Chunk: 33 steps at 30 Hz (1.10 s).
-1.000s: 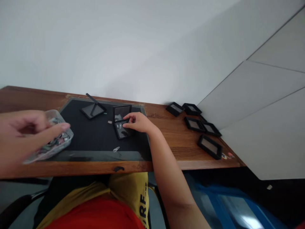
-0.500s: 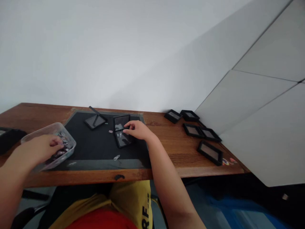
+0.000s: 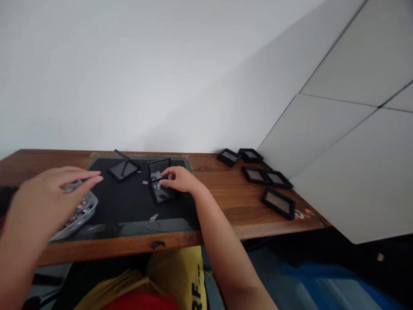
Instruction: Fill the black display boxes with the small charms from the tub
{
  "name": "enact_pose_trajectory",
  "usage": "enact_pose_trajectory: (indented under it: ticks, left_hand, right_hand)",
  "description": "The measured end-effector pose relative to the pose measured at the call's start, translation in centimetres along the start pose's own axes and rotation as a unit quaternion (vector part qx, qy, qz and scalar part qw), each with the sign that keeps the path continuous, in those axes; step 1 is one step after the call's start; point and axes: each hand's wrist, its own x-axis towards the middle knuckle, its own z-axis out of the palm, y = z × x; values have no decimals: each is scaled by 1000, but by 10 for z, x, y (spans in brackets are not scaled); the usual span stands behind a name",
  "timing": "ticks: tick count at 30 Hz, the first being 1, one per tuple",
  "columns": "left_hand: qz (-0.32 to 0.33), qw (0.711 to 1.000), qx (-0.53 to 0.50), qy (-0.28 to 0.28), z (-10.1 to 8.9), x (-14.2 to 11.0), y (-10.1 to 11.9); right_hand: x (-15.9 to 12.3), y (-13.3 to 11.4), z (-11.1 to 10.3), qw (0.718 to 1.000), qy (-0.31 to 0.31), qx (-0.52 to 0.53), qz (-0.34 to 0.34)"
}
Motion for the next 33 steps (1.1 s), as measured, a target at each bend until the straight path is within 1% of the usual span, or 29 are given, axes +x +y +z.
enact_pose_trajectory:
  ticks: [2, 4, 6, 8, 9, 11, 14, 16, 19, 21, 24, 28, 31, 33]
  left_hand:
    - [-30, 995, -81, -48, 16, -3, 35]
    - [-30, 978, -183, -95, 39, -1, 57]
    - [-30, 950, -280, -138, 65, 4, 66]
    - [-50, 918, -358, -166, 91, 8, 67]
    - [-61, 905, -386, -166, 103, 9, 66]
    - [-72, 889, -428, -142, 123, 8, 64]
    - [-67, 875, -467, -105, 144, 0, 60]
    - [-68, 865, -486, -109, 152, -6, 59]
    - [-61, 855, -498, -129, 157, -11, 57]
    - [-40, 861, -489, -135, 157, -12, 56]
    - [-17, 873, -472, -125, 157, -11, 55]
    - [-22, 873, -472, -117, 157, -10, 54]
    - [-32, 870, -475, -126, 156, -11, 54]
    - [-37, 875, -468, -123, 156, -12, 54]
  right_hand:
    - [0, 0, 1, 999, -13, 35, -27]
    - [-1, -1, 3, 994, -25, 87, -60]
    - [-2, -2, 6, 987, -23, 134, -87]
    - [-3, -4, 8, 982, -7, 156, -105]
    - [-3, -5, 9, 981, 4, 157, -112]
    - [-4, -6, 10, 981, 27, 147, -125]
    - [-3, -5, 11, 980, 57, 124, -145]
    - [-2, -5, 12, 979, 67, 113, -157]
    - [-1, -4, 13, 979, 71, 97, -163]
    - [0, -3, 14, 980, 71, 87, -163]
    - [2, -2, 15, 978, 68, 97, -174]
    - [4, 1, 17, 974, 61, 119, -180]
    - [4, 0, 17, 980, 48, 108, -158]
    - [3, -2, 14, 985, 43, 96, -135]
